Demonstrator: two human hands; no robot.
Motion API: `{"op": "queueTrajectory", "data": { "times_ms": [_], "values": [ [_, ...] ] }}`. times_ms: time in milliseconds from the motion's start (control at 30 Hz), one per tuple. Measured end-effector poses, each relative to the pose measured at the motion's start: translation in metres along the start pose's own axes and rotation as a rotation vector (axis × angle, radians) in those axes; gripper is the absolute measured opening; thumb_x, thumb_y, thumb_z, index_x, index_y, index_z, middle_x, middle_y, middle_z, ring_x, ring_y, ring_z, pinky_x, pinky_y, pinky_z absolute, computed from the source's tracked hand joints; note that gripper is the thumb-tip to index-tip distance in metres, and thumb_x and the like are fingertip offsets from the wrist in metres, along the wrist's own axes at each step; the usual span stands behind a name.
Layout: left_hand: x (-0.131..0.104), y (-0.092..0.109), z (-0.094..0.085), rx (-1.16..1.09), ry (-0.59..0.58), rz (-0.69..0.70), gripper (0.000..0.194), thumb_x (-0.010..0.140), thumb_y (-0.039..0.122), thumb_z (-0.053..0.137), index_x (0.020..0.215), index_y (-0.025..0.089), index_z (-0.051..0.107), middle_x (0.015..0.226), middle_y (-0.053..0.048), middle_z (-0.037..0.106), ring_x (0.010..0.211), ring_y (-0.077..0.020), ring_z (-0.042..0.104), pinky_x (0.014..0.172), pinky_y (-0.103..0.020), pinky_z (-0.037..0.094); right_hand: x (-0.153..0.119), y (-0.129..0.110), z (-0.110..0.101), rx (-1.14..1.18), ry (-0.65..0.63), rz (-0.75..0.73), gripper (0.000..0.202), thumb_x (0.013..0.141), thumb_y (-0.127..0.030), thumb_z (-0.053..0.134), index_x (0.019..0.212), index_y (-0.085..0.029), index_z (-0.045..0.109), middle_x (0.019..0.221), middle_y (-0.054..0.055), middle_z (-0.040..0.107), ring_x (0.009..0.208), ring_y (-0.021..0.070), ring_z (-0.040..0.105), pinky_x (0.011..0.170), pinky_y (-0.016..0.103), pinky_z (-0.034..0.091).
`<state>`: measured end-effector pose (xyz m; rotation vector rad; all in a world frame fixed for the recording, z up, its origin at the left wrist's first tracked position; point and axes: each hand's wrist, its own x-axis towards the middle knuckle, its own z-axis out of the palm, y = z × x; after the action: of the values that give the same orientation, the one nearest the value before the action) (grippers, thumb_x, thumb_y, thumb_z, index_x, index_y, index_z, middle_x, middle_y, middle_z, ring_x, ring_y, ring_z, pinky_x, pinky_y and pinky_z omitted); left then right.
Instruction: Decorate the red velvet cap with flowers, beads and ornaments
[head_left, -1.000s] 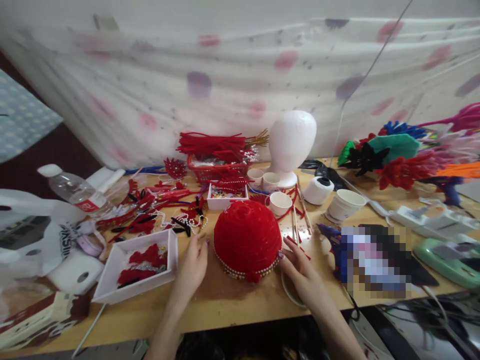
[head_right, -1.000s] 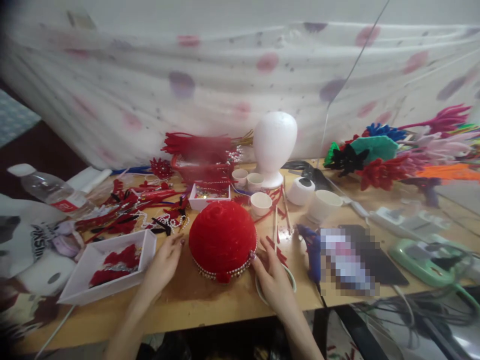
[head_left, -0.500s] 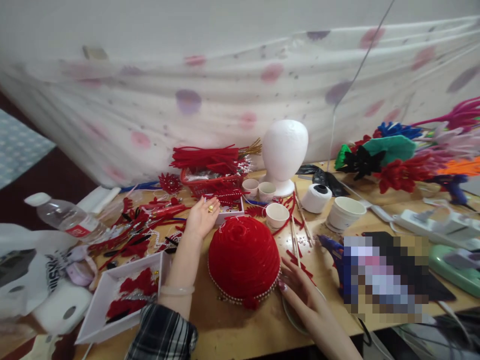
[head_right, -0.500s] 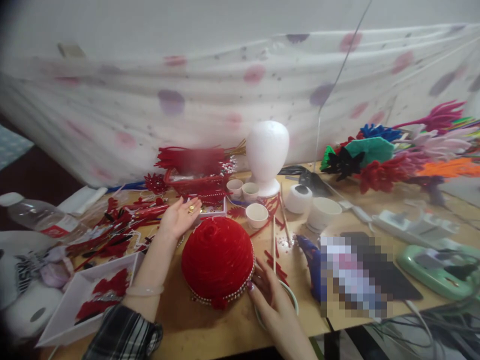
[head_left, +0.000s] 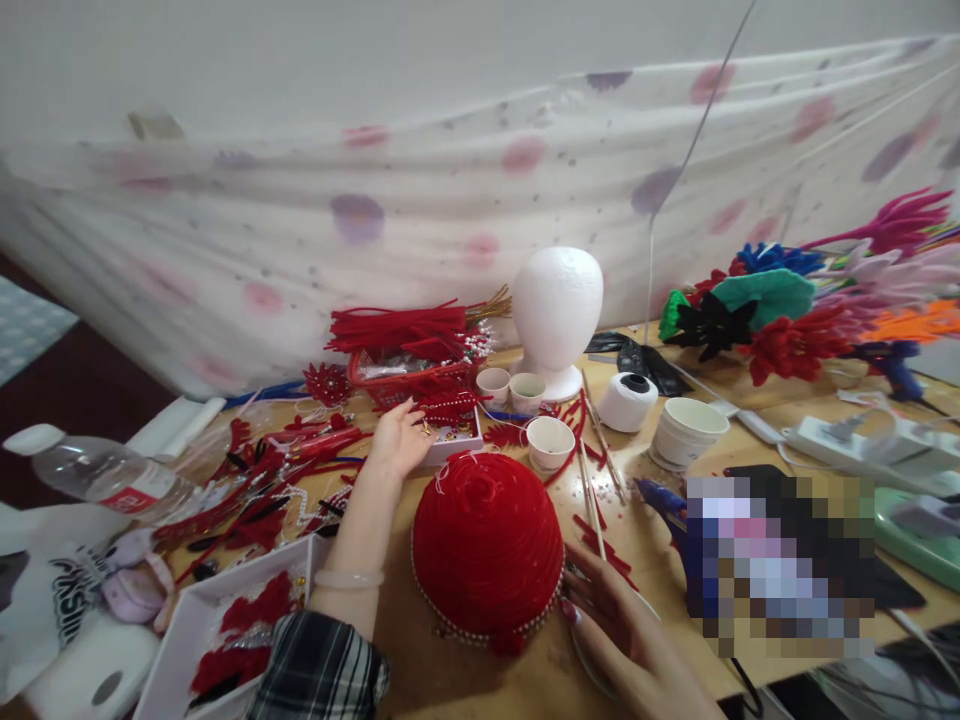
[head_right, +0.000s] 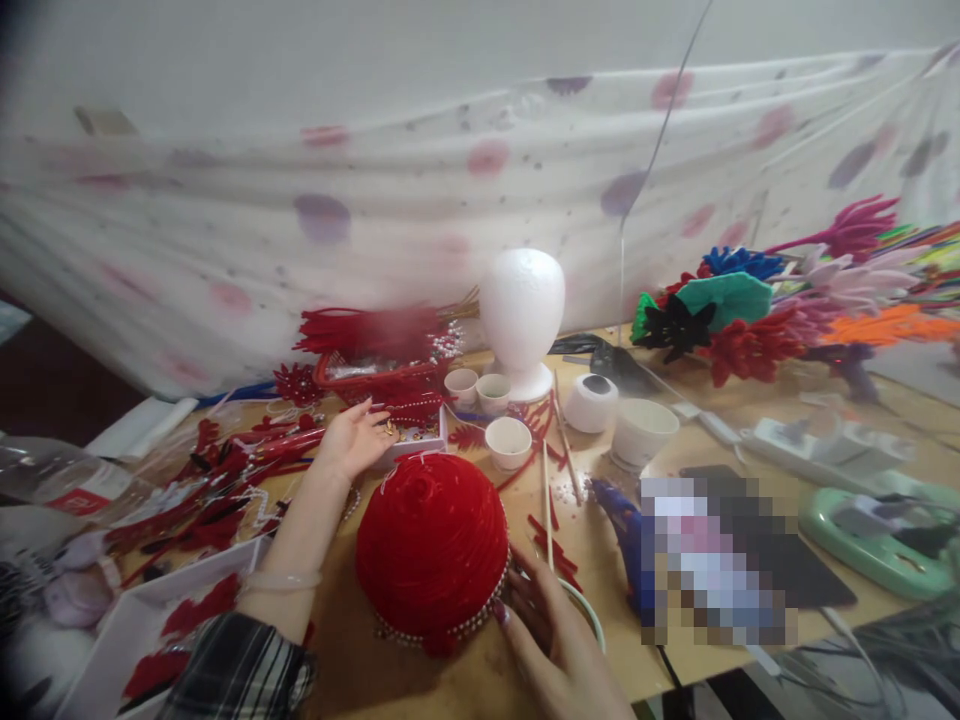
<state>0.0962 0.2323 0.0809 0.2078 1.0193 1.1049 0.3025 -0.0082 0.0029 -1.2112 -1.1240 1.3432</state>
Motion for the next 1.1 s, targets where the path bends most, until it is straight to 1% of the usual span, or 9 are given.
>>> {"op": "queueTrajectory", "data": {
  "times_ms": [133,267,433,533,600,667,733,933,1100],
  "values": [
    [-0.01,0.003,0.003,0.052,0.02,0.042,0.037,0.094,0.031,0.054,0.126,0.012,0.056,0.132,-0.017,0.056,0.118,-0.0281,0.057,0.095,-0.047,0.05,-0.001,0.0,-0.001,-0.047,0.033,-0.011,0.06,0.09,-0.055,0.056,0.14,-0.022,0.045,0.144,0.018,0.05,0.129,0.0262,0.053,0.109,0.043,0.044],
    [-0.037,0.004,0.002,0.094,0.007,0.173,0.026,0.089,0.016,0.05,0.106,0.002,0.065,0.129,-0.027,0.056,0.133,-0.0289,0.047,0.111,-0.038,0.038,-0.004,-0.006,-0.001,-0.311,0.252,-0.097,0.044,0.092,-0.049,0.054,0.124,-0.02,0.063,0.131,0.015,0.063,0.123,0.0272,0.059,0.105,0.041,0.048],
    [-0.102,-0.022,-0.013,0.136,-0.033,0.536,0.019,0.08,0.009,0.056,0.087,0.02,0.07,0.115,-0.004,0.068,0.123,-0.0151,0.056,0.11,-0.026,0.037,-0.014,-0.029,0.006,-0.513,0.426,-0.274,0.033,0.095,-0.042,0.051,0.086,-0.019,0.073,0.083,0.006,0.075,0.077,0.0187,0.07,0.071,0.025,0.054],
    [-0.151,-0.061,-0.031,0.584,-0.176,0.837,0.018,0.081,0.023,0.067,0.096,0.025,0.076,0.106,-0.004,0.073,0.109,-0.0191,0.063,0.103,-0.03,0.045,-0.021,-0.038,0.016,-0.524,0.359,-0.401,0.046,0.098,-0.039,0.047,0.061,-0.019,0.066,0.057,0.0,0.063,0.053,0.0119,0.059,0.054,0.021,0.045],
    [-0.176,-0.09,-0.041,0.92,-0.4,0.784,0.02,0.081,0.028,0.069,0.099,0.027,0.078,0.11,-0.006,0.073,0.103,-0.0216,0.066,0.095,-0.031,0.052,-0.026,-0.038,0.023,-0.489,0.27,-0.524,0.054,0.1,-0.038,0.045,0.052,-0.019,0.062,0.048,-0.001,0.057,0.047,0.0099,0.054,0.051,0.021,0.041],
    [-0.191,-0.113,-0.049,1.048,-0.662,0.707,0.024,0.083,0.028,0.068,0.105,0.031,0.077,0.109,-0.006,0.074,0.097,-0.0216,0.069,0.087,-0.032,0.056,-0.031,-0.036,0.03,-0.429,0.203,-0.625,0.059,0.101,-0.037,0.043,0.047,-0.019,0.057,0.043,-0.002,0.055,0.045,0.0092,0.052,0.052,0.022,0.04],
    [-0.196,-0.126,-0.055,1.054,-0.777,0.653,0.023,0.085,0.026,0.067,0.104,0.033,0.077,0.103,-0.005,0.076,0.093,-0.0205,0.071,0.082,-0.03,0.058,-0.035,-0.033,0.035,-0.405,0.175,-0.664,0.061,0.102,-0.036,0.042,0.044,-0.019,0.052,0.042,-0.002,0.055,0.046,0.0097,0.052,0.054,0.023,0.04],
    [-0.199,-0.131,-0.071,0.898,-0.681,0.825,0.026,0.075,0.017,0.078,0.093,0.035,0.079,0.087,-0.003,0.077,0.078,-0.0169,0.072,0.071,-0.025,0.06,-0.044,-0.036,0.037,-0.402,0.228,-0.708,0.043,0.094,-0.041,0.058,0.057,-0.019,0.054,0.058,0.0,0.062,0.062,0.0136,0.057,0.062,0.026,0.044],
    [-0.208,-0.141,-0.078,0.68,-0.7,0.863,0.025,0.066,0.013,0.084,0.077,0.034,0.08,0.074,0.002,0.075,0.068,-0.0131,0.069,0.065,-0.022,0.058,-0.051,-0.037,0.037,-0.27,0.113,-0.682,0.035,0.088,-0.046,0.066,0.065,-0.019,0.06,0.072,0.002,0.071,0.07,0.015,0.064,0.069,0.029,0.048]
  ]
}}
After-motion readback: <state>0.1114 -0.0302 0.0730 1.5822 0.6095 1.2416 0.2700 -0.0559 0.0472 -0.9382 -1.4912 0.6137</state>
